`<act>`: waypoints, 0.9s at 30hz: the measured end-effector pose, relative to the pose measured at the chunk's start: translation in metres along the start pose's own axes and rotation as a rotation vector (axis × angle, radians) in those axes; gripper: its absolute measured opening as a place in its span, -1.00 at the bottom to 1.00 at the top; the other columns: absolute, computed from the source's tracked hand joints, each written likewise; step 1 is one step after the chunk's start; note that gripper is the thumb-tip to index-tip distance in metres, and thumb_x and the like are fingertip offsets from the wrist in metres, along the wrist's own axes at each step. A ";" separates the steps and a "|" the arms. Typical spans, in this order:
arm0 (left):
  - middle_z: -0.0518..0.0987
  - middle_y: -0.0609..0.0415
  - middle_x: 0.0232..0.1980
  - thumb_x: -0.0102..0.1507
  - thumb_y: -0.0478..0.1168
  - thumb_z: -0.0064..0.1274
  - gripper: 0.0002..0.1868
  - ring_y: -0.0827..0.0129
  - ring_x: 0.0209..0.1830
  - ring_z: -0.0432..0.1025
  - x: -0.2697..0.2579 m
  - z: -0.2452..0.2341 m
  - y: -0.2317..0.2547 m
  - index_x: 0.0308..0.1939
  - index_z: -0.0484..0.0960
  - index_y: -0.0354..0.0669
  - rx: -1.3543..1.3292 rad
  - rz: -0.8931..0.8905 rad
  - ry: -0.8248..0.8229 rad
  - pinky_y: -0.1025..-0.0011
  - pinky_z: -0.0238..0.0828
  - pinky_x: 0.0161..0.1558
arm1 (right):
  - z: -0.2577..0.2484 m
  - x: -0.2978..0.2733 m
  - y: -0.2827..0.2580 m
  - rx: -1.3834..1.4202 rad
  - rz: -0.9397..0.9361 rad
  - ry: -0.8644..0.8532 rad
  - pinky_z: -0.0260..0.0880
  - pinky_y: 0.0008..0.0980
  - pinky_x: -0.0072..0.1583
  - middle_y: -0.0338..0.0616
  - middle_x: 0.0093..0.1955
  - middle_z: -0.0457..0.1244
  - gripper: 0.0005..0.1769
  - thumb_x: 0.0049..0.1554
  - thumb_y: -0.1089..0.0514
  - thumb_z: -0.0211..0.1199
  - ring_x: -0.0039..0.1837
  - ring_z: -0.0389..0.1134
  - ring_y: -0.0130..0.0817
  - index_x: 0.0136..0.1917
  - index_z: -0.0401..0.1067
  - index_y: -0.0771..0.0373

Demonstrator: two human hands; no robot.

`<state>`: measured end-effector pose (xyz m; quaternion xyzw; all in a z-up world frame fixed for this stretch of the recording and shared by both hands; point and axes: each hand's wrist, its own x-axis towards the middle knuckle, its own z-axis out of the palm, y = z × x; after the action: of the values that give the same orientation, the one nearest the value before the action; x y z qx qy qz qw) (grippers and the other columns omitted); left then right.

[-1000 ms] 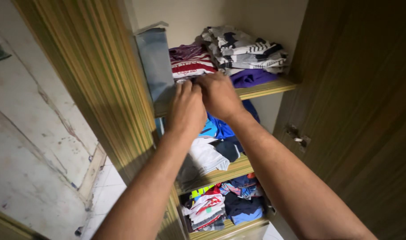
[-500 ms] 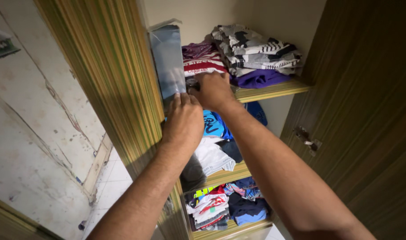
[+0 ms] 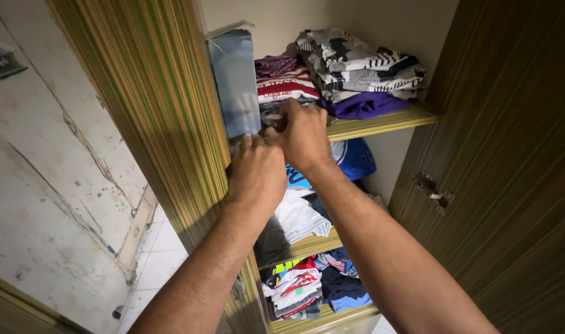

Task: The person picks up a watch and a perfume box from a closet shelf, opens the box to check inside, then picks up a pair of shorts from a bed, folds them by hand, and places them onto a stack of clothes in the closet.

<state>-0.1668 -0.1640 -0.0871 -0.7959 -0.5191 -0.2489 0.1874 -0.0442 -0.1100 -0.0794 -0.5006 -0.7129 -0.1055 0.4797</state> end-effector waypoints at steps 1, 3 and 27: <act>0.59 -0.31 0.00 0.23 -0.34 -0.04 -0.74 -0.07 0.09 0.44 0.000 -0.004 0.001 -0.09 0.60 -0.48 -0.007 -0.021 -0.084 0.09 0.35 0.22 | 0.001 -0.001 0.001 0.024 -0.051 0.020 0.21 0.03 0.19 0.02 -0.16 0.37 -0.65 -0.07 0.04 0.45 0.04 0.32 0.08 -0.09 0.47 0.27; 0.55 -0.31 0.07 0.21 -0.38 -0.06 -0.73 -0.07 0.10 0.42 -0.002 -0.009 0.004 -0.07 0.59 -0.48 -0.100 -0.030 0.062 0.12 0.37 0.18 | -0.004 -0.005 0.010 0.079 -0.121 -0.018 0.27 0.02 0.17 0.05 -0.11 0.38 -0.67 0.01 0.04 0.43 0.05 0.34 0.10 -0.02 0.52 0.26; 0.59 -0.18 0.08 0.42 -0.27 0.00 -0.77 0.02 0.10 0.50 0.010 0.012 0.017 0.09 0.59 -0.31 -0.705 0.132 0.450 0.12 0.43 0.15 | -0.030 0.004 0.045 0.212 0.140 0.099 0.47 -0.15 0.03 0.08 -0.04 0.41 -0.44 0.20 0.03 0.42 0.01 0.47 -0.05 0.27 0.27 0.37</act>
<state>-0.1452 -0.1572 -0.0914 -0.7688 -0.2960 -0.5661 0.0277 0.0098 -0.1052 -0.0759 -0.4898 -0.6585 -0.0203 0.5710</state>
